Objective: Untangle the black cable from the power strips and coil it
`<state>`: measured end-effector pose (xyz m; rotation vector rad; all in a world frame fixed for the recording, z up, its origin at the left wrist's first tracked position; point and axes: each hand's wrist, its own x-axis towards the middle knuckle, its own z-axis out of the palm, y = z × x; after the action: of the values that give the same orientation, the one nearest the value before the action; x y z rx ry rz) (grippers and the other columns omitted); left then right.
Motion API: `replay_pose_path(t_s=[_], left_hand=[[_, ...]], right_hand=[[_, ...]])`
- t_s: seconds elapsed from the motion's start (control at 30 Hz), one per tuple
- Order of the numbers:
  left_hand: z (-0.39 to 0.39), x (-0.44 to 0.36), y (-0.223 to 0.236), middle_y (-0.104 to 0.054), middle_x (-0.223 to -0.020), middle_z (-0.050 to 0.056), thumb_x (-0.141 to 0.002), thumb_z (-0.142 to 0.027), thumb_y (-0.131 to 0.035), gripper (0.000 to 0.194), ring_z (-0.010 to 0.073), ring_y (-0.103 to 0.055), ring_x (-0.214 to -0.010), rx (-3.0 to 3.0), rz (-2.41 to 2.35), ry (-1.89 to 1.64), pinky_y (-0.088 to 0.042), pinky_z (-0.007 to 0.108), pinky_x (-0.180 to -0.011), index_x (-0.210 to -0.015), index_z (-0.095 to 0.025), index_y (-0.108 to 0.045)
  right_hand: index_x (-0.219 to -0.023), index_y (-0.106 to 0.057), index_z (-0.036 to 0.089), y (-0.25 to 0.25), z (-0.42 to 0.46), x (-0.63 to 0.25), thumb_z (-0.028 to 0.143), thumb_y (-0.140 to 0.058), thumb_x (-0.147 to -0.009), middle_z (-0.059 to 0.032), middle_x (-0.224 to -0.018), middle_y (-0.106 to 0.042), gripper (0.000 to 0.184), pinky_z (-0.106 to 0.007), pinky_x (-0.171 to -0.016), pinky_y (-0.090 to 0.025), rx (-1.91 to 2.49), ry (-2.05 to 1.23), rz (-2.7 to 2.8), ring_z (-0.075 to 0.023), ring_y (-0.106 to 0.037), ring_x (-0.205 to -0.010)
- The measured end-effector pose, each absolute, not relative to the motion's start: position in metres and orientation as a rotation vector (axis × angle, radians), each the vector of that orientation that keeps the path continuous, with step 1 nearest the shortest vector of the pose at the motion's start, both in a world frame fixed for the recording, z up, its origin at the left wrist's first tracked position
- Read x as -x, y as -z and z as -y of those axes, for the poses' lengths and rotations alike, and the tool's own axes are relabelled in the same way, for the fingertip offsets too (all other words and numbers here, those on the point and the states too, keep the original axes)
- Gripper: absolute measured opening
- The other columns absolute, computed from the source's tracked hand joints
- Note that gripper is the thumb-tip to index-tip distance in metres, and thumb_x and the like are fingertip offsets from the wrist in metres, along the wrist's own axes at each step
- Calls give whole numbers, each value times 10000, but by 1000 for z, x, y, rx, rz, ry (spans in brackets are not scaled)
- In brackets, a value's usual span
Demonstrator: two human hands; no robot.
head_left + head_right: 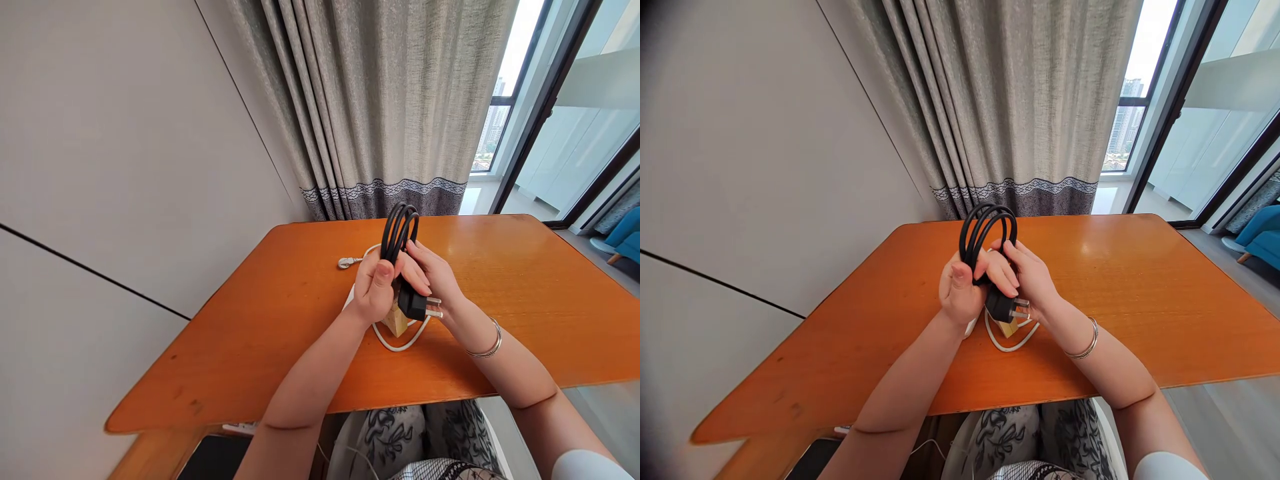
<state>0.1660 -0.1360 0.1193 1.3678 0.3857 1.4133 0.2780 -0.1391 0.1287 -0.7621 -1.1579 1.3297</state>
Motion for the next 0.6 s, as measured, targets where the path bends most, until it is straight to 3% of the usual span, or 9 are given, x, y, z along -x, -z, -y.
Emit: replay_pose_path(t_s=[0.1,0.27,0.43,0.6], left_hand=[[139,-166,-122,-581,-489,35,-768,-725,-630,535,227,-622,-636,-1406,-344,-1461,-408,314,-527,-596,-242,-477],[135,-166,-125,-616,-538,50,-851,-691,-554,544,219,-624,-658,-1609,-319,-1533,-436,334,-573,-567,-233,-479],[137,-171,-130,-608,-491,26,-916,-665,-468,521,190,-577,-556,-1578,-216,-1599,-441,329,-575,-629,-231,-454],[140,-169,-144,-531,-397,-5,-901,-686,-477,551,157,-454,-425,-1246,-220,-1469,-390,296,-498,-610,-231,-369]], right_hand=[[-883,-630,223,-135,143,-277,489,-715,-733,7,-774,-673,317,-257,-673,-540,713,-1471,929,-143,-640,-727],[-825,-641,208,-146,149,-277,360,-794,-647,49,-626,-597,280,-225,-569,-478,693,-1548,822,-110,-565,-603],[-867,-646,198,-144,147,-279,365,-788,-662,62,-576,-567,301,-223,-414,-319,663,-1599,850,-73,-433,-462],[-869,-605,212,-142,139,-288,339,-788,-613,66,-613,-585,339,-217,-454,-354,685,-1562,1028,-84,-478,-493]])
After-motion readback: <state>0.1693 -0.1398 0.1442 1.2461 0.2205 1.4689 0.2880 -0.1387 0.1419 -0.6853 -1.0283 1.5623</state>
